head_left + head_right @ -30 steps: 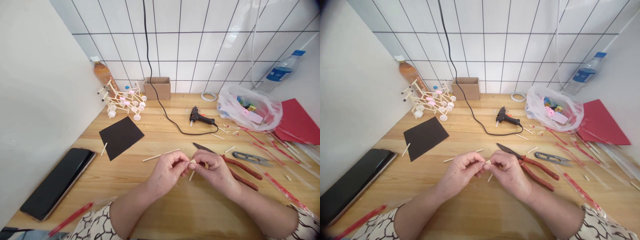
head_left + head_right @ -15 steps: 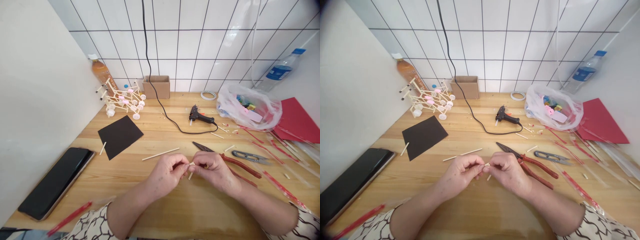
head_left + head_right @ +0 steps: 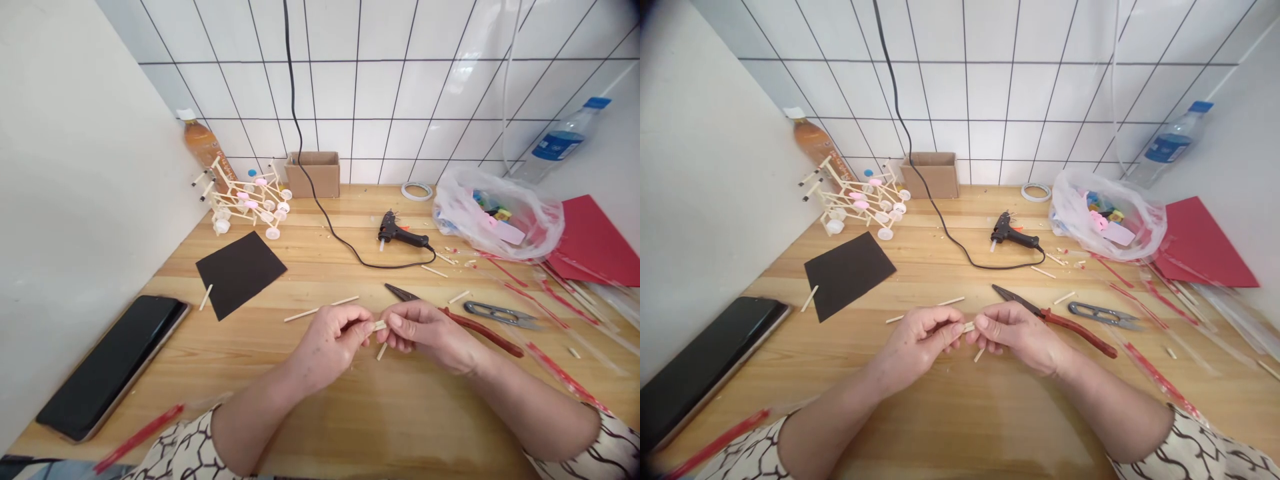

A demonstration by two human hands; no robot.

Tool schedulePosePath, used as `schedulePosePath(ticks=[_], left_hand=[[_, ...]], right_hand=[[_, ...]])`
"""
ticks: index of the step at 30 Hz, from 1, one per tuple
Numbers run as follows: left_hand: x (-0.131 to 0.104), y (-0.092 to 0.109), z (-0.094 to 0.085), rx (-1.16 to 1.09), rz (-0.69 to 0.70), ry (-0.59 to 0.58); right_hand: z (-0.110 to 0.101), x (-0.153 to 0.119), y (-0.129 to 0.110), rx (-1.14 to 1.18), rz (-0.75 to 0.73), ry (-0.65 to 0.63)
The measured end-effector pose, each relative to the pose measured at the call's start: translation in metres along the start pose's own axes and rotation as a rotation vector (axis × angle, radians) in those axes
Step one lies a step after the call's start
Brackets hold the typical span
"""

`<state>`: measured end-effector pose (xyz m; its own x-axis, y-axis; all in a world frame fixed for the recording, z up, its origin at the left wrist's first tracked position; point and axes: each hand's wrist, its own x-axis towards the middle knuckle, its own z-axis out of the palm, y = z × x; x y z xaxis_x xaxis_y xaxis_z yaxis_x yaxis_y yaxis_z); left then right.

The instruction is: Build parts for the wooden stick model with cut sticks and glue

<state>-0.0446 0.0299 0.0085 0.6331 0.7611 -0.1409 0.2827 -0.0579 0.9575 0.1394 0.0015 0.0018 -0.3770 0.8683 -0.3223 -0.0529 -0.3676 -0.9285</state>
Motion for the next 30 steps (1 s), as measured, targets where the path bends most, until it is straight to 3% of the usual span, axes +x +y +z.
schedulePosePath(ticks=[6, 15, 22, 30], left_hand=[[0.001, 0.002, 0.000, -0.068, 0.002, -0.017], [0.001, 0.006, 0.000, -0.078, 0.035, -0.041], [0.000, 0.006, -0.003, -0.033, 0.029, -0.058], [0.001, 0.003, -0.005, 0.022, 0.000, -0.060]], right_hand=[[0.002, 0.005, 0.005, 0.229, 0.055, -0.002], [0.006, 0.006, 0.009, 0.302, 0.075, -0.004], [0.007, 0.006, 0.013, 0.125, 0.014, 0.020], [-0.001, 0.004, 0.002, -0.031, -0.005, -0.057]])
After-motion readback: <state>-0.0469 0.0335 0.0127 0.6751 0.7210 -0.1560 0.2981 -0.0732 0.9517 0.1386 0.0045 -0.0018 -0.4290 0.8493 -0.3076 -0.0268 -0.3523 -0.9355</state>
